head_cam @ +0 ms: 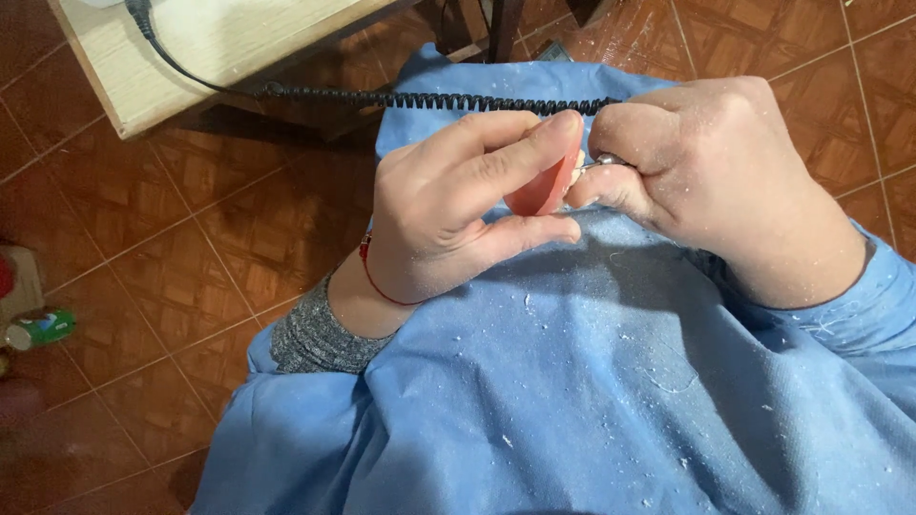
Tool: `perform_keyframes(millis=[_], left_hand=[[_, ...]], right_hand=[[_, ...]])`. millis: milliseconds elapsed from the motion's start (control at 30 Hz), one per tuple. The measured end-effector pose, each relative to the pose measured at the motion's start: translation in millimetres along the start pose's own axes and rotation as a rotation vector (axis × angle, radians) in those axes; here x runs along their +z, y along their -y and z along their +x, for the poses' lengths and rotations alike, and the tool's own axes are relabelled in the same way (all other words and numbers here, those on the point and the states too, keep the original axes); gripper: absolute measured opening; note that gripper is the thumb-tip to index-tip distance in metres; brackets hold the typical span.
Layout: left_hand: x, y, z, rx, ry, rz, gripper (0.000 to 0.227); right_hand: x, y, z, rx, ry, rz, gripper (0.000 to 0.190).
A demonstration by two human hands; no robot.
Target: The person uses a rotary tool to grind and shape a pink denture held in their left hand. They briefly place the denture on a wooden table, pick up a yellow mold, and then resume grinding the denture with the rotary tool.
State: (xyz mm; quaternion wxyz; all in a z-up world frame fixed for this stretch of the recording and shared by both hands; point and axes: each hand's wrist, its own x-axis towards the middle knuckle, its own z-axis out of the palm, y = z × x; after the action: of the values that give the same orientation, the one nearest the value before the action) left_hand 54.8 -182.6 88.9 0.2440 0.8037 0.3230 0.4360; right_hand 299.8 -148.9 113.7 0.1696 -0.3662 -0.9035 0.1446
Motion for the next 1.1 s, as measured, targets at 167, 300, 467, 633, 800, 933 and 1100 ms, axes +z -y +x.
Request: perform_keyframes(millis=[167,300,467,633,800,933,1100], left_hand=[[-0.5,-0.4,0.1,-0.001,-0.007,0.007,0.067],[-1.1,0.2,0.8,-0.003,0.004,0.012,0.068],[-1.0,0.0,-0.2,-0.004,-0.002,0.006,0.067],[-1.5,0.4,0.2,0.007,-0.007,0.010,0.067],[-0.3,0.9,1.0,0.015,-0.008,0.003,0.067],[0.6,3.8,-1.2,0.018,-0.007,-0.012,0.067],[3.1,5.7,0.6,0.038,-0.024,-0.038,0.067]], right_hand=[[0.8,-0.9,0.2,-0.021,-0.031,0.017,0.046],[1.1,-2.3,-0.6,-0.033,-0.026,-0.025,0.048],[0.7,-2.2,-0.7,-0.038,-0.025,-0.052,0.049],[1.2,-3.5,0.5,-0.038,-0.022,-0.057,0.050],[-0.4,-3.1,2.7,-0.056,-0.027,-0.046,0.051],[0.8,-4.3,1.3,-0.054,-0.023,-0.037,0.051],[1.7,-5.1,0.7,-0.056,-0.019,-0.003,0.051]])
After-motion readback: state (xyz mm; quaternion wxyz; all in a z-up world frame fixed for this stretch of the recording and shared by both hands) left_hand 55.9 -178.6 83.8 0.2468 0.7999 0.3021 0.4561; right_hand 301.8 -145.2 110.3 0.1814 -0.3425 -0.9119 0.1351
